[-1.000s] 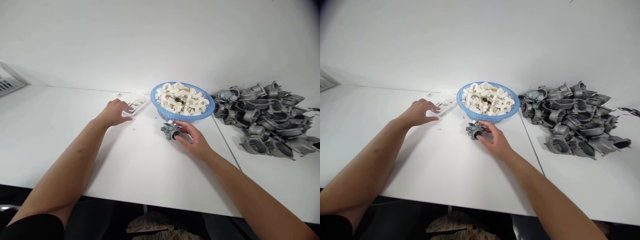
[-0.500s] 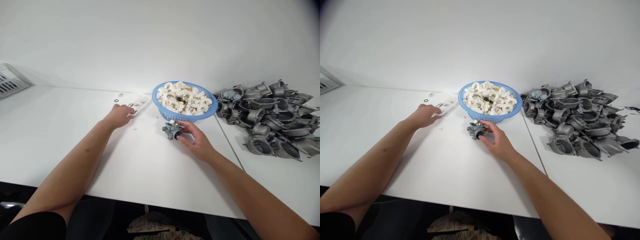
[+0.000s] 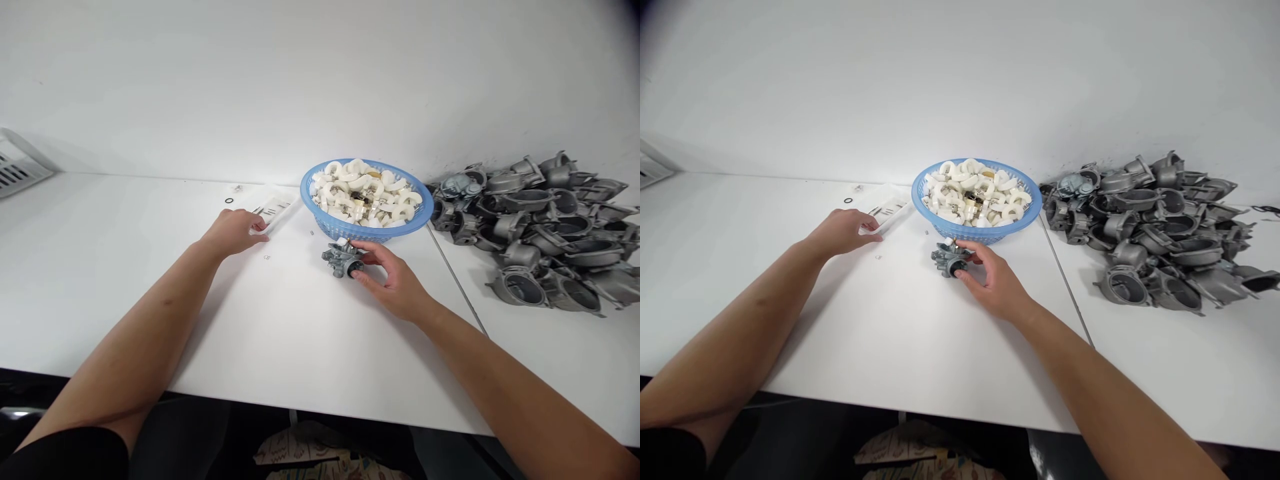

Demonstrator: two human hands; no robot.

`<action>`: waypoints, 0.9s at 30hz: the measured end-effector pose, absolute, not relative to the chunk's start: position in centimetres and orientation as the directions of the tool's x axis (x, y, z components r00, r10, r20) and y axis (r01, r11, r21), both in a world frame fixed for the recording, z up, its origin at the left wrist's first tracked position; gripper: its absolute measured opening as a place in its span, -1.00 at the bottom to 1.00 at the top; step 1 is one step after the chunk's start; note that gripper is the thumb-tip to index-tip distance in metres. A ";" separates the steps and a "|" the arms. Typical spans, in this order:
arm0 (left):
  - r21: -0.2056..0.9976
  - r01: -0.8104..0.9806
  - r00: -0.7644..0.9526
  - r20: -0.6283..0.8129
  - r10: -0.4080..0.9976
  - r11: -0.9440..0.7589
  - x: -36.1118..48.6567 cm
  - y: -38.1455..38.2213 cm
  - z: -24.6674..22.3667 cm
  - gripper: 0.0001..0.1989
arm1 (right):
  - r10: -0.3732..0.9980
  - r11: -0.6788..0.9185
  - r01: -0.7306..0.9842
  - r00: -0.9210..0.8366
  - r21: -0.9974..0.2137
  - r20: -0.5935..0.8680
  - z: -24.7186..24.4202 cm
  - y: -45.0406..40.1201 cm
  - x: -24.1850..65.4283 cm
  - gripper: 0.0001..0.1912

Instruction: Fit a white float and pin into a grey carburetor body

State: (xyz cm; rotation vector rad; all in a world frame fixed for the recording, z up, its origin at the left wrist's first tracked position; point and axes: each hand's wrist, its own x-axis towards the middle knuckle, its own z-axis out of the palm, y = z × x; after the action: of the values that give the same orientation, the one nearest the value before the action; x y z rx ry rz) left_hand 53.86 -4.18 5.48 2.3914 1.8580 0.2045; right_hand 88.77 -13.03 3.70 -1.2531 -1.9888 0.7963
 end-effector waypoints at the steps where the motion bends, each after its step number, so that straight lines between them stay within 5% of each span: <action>1: 0.157 0.958 0.238 0.043 0.970 -0.242 53.9 -4.2 5.5 -0.70 | 0.920 0.361 0.531 -0.335 -0.767 0.202 3.7 -13.0 88.8 -0.49; 10: 0.196 0.973 0.120 0.010 0.993 -0.119 53.9 -4.0 5.7 -0.61 | 0.923 0.361 0.538 -0.324 -0.762 0.208 3.7 -13.1 88.8 -0.49; 20: 0.568 0.803 0.190 0.043 0.981 -0.181 54.4 -4.8 5.5 -0.51 | 0.923 0.367 0.544 -0.315 -0.754 0.222 3.4 -12.9 88.9 -0.50; 27: 0.684 0.696 0.248 0.055 0.967 -0.217 55.0 -4.6 4.2 -0.50 | 0.921 0.361 0.529 -0.332 -0.768 0.204 3.7 -13.0 88.9 -0.50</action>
State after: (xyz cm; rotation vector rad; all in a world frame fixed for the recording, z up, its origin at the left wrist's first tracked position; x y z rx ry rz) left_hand 54.97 -4.56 4.22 1.9897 1.5097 0.6618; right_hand 88.87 -13.00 3.68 -1.2535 -1.9877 0.7913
